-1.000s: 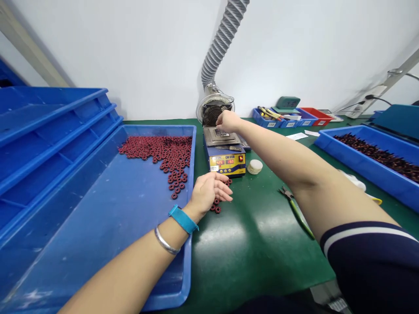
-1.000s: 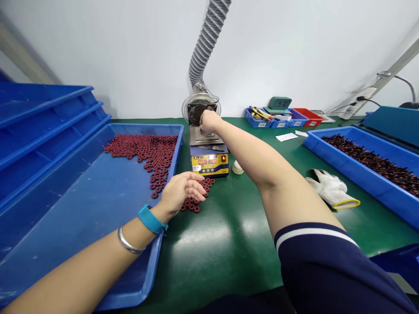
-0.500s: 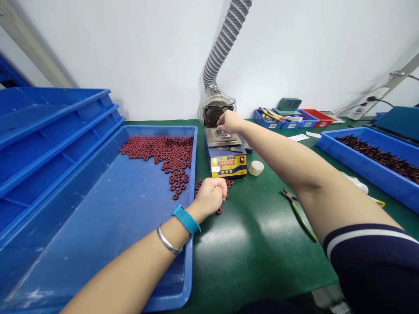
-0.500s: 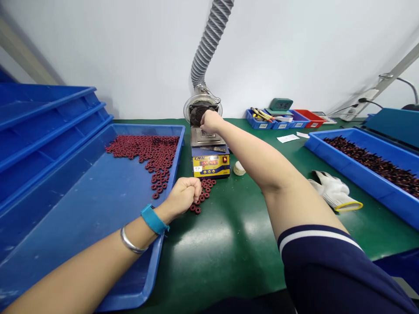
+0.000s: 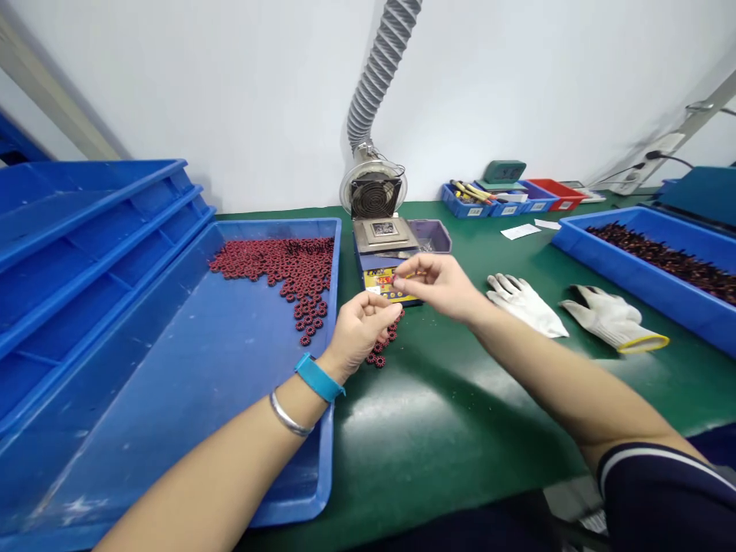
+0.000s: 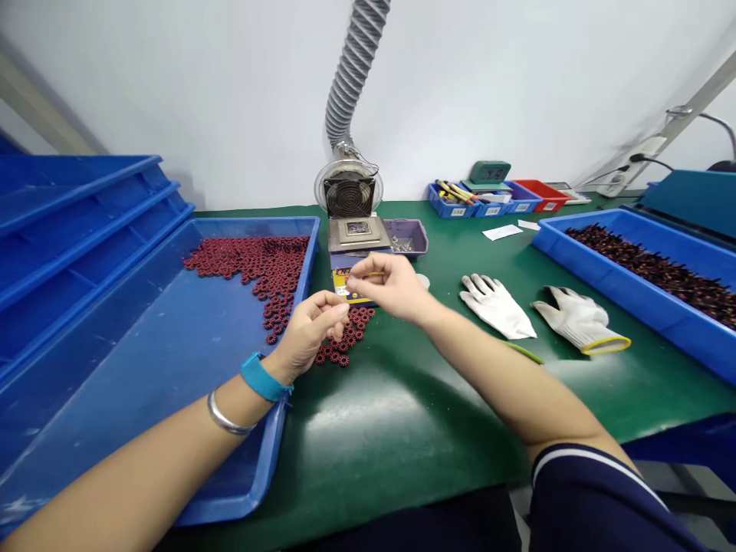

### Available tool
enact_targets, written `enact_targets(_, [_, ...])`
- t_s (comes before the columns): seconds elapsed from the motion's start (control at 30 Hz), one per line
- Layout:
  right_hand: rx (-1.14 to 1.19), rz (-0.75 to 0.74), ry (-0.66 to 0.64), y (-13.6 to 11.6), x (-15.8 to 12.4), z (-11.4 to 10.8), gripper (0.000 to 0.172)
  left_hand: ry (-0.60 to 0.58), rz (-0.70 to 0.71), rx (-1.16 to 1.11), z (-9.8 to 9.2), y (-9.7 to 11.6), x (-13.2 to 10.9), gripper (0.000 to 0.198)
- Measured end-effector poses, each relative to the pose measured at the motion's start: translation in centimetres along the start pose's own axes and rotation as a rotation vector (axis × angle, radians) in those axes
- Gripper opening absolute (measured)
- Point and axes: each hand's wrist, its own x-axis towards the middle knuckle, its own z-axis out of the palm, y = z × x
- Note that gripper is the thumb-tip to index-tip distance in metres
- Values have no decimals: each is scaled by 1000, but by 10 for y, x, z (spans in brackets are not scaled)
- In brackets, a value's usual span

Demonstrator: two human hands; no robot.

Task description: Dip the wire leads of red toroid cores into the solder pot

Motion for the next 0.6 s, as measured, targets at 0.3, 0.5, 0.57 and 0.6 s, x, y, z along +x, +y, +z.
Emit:
enact_targets(0.3, [-344,-536,295,25,-63,28,12,-93,-59,107,6,0,-7,32])
enact_targets(0.5, [-523,-215,188,64,-49,-10,12,358,177,632,-68,32,25,24])
enact_targets(0.57, [-682,-16,113,79,-46,-19,11,588,166,1001,-108,38,32,19])
enact_targets(0.6, [-749,46,89,85,-45,-21,12,659,120,1042,-128,39,33,17])
